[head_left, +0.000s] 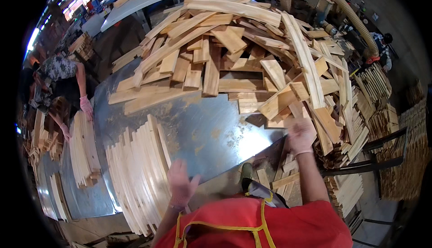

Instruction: The person sorts wooden planks on a metal table in a workshop. They pick up planks from a disorganized pile, inspect them, and place them into a neat stack. The person occasionally moves the stack to make room for more planks.

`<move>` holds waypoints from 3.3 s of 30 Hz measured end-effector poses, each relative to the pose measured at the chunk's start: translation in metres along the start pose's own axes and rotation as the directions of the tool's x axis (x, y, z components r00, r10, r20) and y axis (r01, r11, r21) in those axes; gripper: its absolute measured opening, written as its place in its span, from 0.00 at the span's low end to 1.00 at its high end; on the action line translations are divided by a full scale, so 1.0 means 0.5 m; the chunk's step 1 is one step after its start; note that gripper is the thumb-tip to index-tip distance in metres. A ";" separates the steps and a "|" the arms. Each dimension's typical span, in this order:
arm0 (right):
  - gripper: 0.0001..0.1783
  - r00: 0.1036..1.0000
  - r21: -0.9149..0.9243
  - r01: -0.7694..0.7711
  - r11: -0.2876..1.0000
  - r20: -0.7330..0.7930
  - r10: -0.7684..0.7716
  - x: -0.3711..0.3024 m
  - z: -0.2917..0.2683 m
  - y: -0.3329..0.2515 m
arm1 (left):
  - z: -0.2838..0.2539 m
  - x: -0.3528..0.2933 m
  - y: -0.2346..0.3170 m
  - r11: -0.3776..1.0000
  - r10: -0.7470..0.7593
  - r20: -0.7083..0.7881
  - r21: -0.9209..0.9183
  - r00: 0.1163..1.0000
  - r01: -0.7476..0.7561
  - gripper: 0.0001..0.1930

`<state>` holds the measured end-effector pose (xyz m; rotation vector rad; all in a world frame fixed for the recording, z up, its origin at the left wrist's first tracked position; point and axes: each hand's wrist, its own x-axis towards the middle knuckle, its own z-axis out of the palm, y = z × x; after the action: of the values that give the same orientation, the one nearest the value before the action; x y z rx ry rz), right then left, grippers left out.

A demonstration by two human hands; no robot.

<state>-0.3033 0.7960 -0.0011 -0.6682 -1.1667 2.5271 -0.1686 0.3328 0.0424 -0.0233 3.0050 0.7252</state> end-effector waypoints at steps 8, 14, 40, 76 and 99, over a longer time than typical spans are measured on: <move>0.33 0.990 -0.030 -0.128 0.991 0.047 0.129 0.244 -0.096 -0.285 | 0.146 0.470 0.355 0.913 0.334 0.010 -0.251 0.943 -0.320 0.41; 0.37 0.891 -0.787 0.215 0.578 0.401 0.215 0.163 0.050 -0.305 | 0.249 0.632 0.517 0.954 0.291 0.541 -0.225 0.789 -0.197 0.37; 0.17 0.332 0.180 -0.922 0.344 0.823 0.461 -0.372 0.194 0.078 | 0.250 -0.205 -0.128 0.149 -0.402 0.339 -0.892 0.850 0.426 0.23; 0.30 0.123 -0.239 -0.787 0.568 0.842 0.525 -0.068 0.428 0.223 | 0.154 -0.202 -0.023 0.786 -0.401 -0.300 0.373 0.866 0.493 0.33; 0.34 0.798 -0.764 0.189 0.618 0.486 0.357 0.140 0.680 0.190 | 0.126 -0.283 -0.074 0.779 -0.397 -0.461 0.288 0.794 0.557 0.20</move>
<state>-0.5440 0.5476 0.0985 -0.0032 -2.6257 2.2375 -0.0236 0.3293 -0.0230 -0.9991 3.1894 0.0179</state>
